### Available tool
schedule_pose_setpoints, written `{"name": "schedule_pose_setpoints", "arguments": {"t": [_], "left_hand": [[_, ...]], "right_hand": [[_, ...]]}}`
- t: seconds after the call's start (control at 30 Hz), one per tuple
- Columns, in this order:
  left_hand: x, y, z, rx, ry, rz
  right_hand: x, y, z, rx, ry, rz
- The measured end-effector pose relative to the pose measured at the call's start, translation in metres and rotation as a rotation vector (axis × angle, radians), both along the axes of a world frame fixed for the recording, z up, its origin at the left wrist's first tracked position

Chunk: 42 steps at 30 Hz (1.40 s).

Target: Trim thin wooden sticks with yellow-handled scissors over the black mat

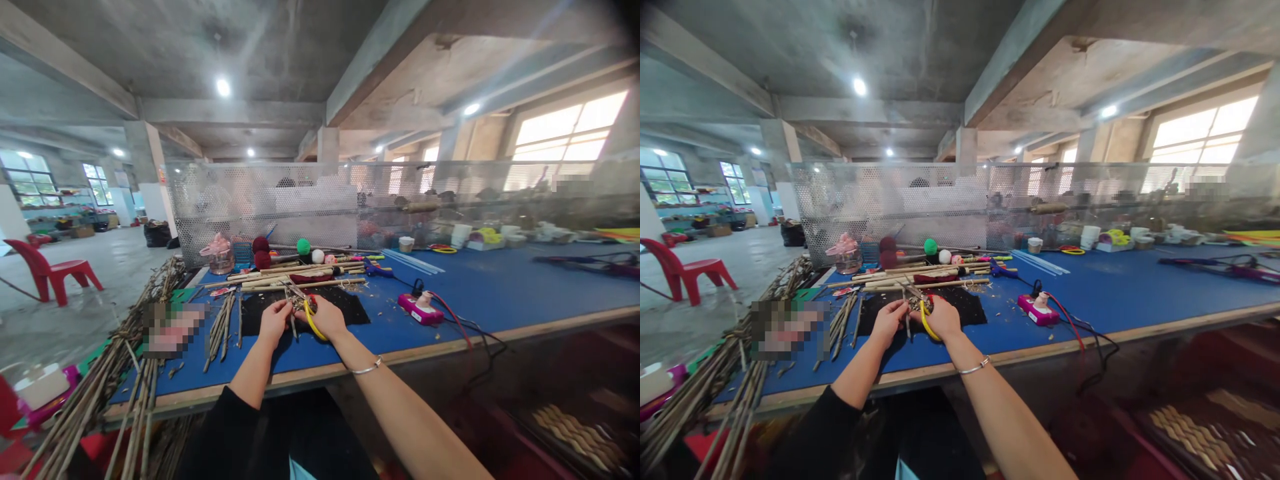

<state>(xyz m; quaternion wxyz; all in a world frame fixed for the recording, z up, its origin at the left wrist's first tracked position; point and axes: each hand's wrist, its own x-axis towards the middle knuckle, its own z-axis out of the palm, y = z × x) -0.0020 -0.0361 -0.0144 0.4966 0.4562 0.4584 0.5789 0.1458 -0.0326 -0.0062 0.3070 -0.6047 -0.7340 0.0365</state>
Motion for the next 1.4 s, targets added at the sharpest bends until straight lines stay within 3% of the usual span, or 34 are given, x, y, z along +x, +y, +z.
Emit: {"name": "schedule_pose_setpoints", "arguments": {"t": [0.37, 0.8, 1.1, 1.4], "left_hand": [[-0.0003, 0.0005, -0.0018, 0.01, 0.058, -0.003], [0.0003, 0.0002, -0.0038, 0.078, 0.185, -0.042], [0.0028, -0.0033, 0.0003, 0.045, 0.171, -0.021], [0.002, 0.0008, -0.0051, 0.09, 0.185, -0.021]], "right_hand": [[-0.0017, -0.0013, 0.005, -0.029, -0.072, 0.046], [-0.0022, 0.0002, -0.0009, 0.006, -0.095, 0.042], [-0.0022, 0.0007, -0.001, 0.006, -0.086, 0.037], [-0.0026, 0.0024, -0.0011, -0.023, -0.115, 0.053]]}}
